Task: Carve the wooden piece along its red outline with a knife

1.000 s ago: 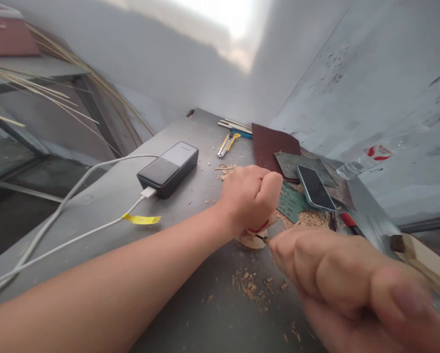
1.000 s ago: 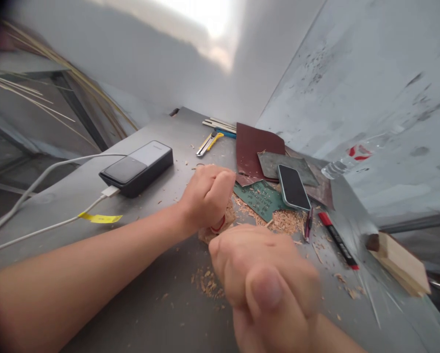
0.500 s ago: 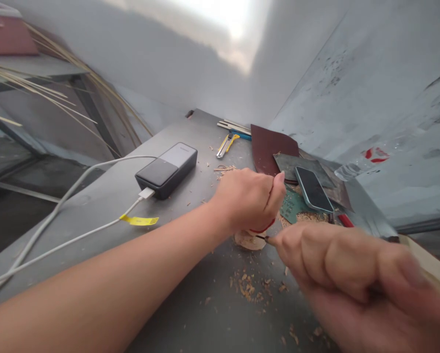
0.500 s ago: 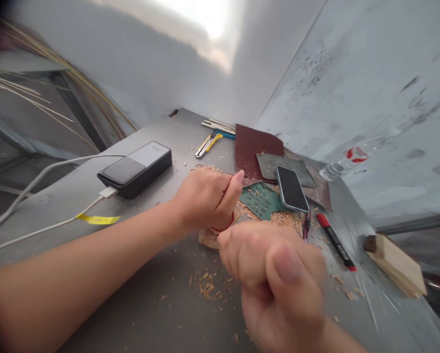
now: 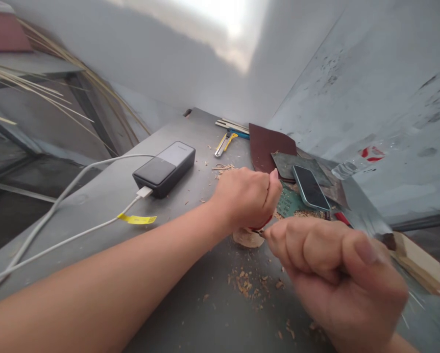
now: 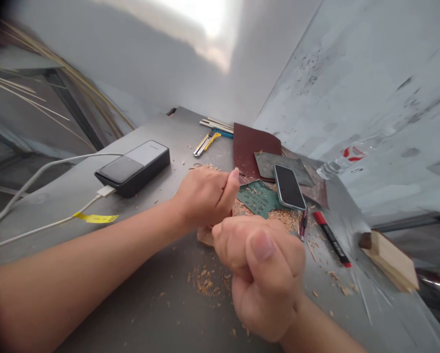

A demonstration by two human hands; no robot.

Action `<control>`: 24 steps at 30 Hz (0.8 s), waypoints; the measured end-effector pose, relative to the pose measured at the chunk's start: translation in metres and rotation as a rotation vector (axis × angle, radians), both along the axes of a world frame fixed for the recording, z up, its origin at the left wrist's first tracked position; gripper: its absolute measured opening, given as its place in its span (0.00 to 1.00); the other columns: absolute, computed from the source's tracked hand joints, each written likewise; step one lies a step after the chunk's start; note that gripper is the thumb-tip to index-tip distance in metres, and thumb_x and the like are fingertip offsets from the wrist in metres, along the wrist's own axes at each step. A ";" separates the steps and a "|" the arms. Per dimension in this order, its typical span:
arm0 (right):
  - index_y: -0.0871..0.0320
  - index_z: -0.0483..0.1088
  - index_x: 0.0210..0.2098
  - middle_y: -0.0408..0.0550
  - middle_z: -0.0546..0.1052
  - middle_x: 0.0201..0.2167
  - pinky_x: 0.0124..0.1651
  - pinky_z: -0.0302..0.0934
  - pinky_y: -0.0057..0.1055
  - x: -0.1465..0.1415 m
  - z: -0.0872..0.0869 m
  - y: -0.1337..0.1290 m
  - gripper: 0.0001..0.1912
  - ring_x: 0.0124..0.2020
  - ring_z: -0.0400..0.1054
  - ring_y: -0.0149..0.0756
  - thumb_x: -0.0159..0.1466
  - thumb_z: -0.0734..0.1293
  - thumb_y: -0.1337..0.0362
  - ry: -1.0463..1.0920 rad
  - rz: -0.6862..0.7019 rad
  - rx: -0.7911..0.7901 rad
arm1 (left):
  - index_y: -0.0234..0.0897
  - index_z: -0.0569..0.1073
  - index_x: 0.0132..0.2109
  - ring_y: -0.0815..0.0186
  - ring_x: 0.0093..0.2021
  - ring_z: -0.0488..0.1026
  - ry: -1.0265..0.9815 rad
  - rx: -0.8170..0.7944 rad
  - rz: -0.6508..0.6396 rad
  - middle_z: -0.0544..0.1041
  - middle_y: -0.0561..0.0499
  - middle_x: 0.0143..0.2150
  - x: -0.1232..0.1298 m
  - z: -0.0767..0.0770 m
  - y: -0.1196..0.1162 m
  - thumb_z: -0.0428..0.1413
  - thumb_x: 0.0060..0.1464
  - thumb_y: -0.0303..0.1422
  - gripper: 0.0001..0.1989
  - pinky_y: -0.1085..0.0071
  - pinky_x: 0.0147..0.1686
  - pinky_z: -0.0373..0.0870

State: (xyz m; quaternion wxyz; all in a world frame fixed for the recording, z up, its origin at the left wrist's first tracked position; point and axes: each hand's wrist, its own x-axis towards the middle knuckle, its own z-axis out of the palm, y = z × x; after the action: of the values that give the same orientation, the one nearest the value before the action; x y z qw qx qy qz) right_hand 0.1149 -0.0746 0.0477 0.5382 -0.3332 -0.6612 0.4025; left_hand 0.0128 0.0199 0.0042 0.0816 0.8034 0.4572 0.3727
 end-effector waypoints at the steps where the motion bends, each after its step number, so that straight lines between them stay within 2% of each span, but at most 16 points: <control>1: 0.57 0.48 0.18 0.39 0.50 0.13 0.22 0.53 0.35 0.000 0.002 0.000 0.31 0.17 0.48 0.30 0.75 0.56 0.50 -0.007 -0.008 -0.013 | 0.36 0.75 0.24 0.63 0.22 0.70 0.007 0.001 0.002 0.79 0.44 0.23 0.000 0.000 0.000 0.37 0.69 0.38 0.31 0.67 0.24 0.45; 3: 0.57 0.46 0.19 0.39 0.48 0.13 0.20 0.51 0.35 -0.001 0.006 -0.001 0.30 0.15 0.47 0.30 0.75 0.56 0.52 0.032 -0.016 0.026 | 0.36 0.76 0.24 0.62 0.22 0.71 0.021 0.007 0.001 0.80 0.44 0.23 0.000 0.000 0.000 0.37 0.69 0.37 0.31 0.66 0.24 0.45; 8: 0.55 0.44 0.21 0.36 0.46 0.13 0.18 0.51 0.36 -0.001 0.008 -0.003 0.29 0.14 0.46 0.30 0.70 0.64 0.54 0.075 -0.036 0.109 | 0.36 0.77 0.26 0.61 0.24 0.74 0.023 0.010 0.002 0.81 0.44 0.25 0.000 0.001 -0.002 0.37 0.70 0.37 0.31 0.66 0.23 0.48; 15: 0.57 0.48 0.18 0.39 0.50 0.13 0.21 0.54 0.34 0.000 0.006 0.003 0.31 0.17 0.49 0.31 0.75 0.57 0.53 -0.011 -0.003 -0.056 | 0.36 0.79 0.27 0.58 0.26 0.77 0.036 0.004 0.016 0.82 0.43 0.26 0.001 0.000 -0.001 0.36 0.69 0.37 0.32 0.65 0.24 0.51; 17: 0.57 0.47 0.19 0.39 0.48 0.13 0.20 0.54 0.35 -0.001 0.009 0.001 0.29 0.16 0.48 0.31 0.75 0.57 0.54 0.022 -0.015 -0.012 | 0.36 0.79 0.27 0.58 0.25 0.77 0.043 0.006 0.016 0.82 0.43 0.26 0.000 0.000 -0.001 0.37 0.69 0.37 0.31 0.65 0.23 0.51; 20: 0.55 0.45 0.21 0.37 0.47 0.13 0.18 0.51 0.36 -0.004 0.010 -0.004 0.29 0.14 0.46 0.30 0.72 0.62 0.54 0.076 -0.013 0.083 | 0.36 0.78 0.27 0.59 0.25 0.77 0.038 0.003 0.008 0.82 0.43 0.26 0.000 0.000 -0.001 0.38 0.69 0.37 0.30 0.66 0.23 0.51; 22: 0.55 0.44 0.20 0.37 0.47 0.13 0.18 0.50 0.36 -0.005 0.007 -0.005 0.29 0.14 0.46 0.30 0.71 0.63 0.54 0.085 -0.031 0.076 | 0.36 0.78 0.27 0.59 0.26 0.77 0.031 -0.003 0.011 0.82 0.43 0.26 0.000 0.001 -0.002 0.38 0.69 0.37 0.31 0.66 0.23 0.51; 24: 0.56 0.44 0.20 0.38 0.46 0.13 0.19 0.50 0.35 -0.005 0.004 -0.002 0.30 0.15 0.46 0.30 0.74 0.59 0.54 0.097 -0.076 0.035 | 0.36 0.79 0.26 0.59 0.26 0.77 0.026 -0.003 0.017 0.82 0.43 0.26 0.001 0.000 -0.002 0.37 0.70 0.37 0.31 0.65 0.23 0.52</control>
State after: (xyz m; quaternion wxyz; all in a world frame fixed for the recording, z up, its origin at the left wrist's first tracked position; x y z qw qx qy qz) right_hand 0.1097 -0.0771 0.0515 0.5902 -0.3285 -0.6283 0.3859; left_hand 0.0136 0.0177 0.0046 0.0737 0.8041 0.4656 0.3622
